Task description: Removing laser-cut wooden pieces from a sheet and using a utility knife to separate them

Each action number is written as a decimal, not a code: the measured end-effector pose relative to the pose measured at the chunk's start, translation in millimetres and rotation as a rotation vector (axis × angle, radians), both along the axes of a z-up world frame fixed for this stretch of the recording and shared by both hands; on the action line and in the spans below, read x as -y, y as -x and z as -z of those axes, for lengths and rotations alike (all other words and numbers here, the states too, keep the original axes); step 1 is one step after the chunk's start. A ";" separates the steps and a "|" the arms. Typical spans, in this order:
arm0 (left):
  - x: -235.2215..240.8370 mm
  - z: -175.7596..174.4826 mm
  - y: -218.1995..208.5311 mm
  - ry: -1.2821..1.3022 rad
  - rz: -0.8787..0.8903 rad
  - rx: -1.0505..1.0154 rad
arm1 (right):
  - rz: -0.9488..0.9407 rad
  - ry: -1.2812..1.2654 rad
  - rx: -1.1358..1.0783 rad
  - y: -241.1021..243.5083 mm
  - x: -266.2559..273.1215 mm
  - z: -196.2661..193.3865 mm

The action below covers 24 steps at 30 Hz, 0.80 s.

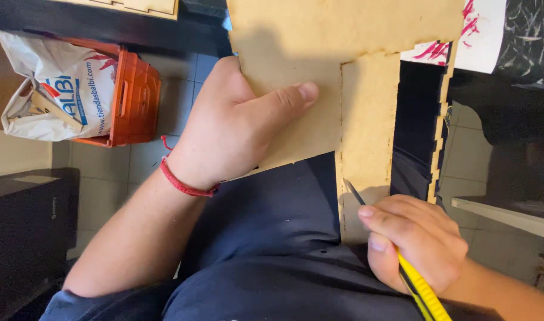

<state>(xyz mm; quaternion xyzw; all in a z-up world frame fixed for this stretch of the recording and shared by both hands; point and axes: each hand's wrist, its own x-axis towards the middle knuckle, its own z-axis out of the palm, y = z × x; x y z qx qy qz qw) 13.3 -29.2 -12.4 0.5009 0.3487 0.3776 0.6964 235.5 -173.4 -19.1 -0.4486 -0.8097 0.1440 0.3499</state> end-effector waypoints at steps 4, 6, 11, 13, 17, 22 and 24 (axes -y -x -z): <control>-1.8 -5.1 -0.3 -0.003 -0.008 -0.002 | 0.000 0.047 -0.010 -4.9 4.6 0.3; -3.3 -6.6 0.3 -0.019 -0.022 0.062 | 0.070 0.098 -0.062 -9.7 9.0 5.6; -7.2 -24.1 2.7 -0.072 -0.054 0.079 | 0.078 0.129 -0.119 -18.7 0.4 -10.4; -7.3 -27.9 2.3 -0.094 -0.059 0.062 | 0.068 0.203 -0.113 -19.1 -3.1 -11.7; -8.6 -34.4 2.5 -0.165 -0.064 -0.032 | 0.134 0.105 -0.006 4.6 -23.5 -18.5; -8.1 -37.7 3.8 -0.175 -0.084 -0.112 | 0.083 -0.085 -0.080 20.5 -38.7 -18.8; -8.7 -36.5 3.7 -0.172 -0.074 -0.089 | 0.060 -0.083 -0.083 20.3 -39.3 -17.8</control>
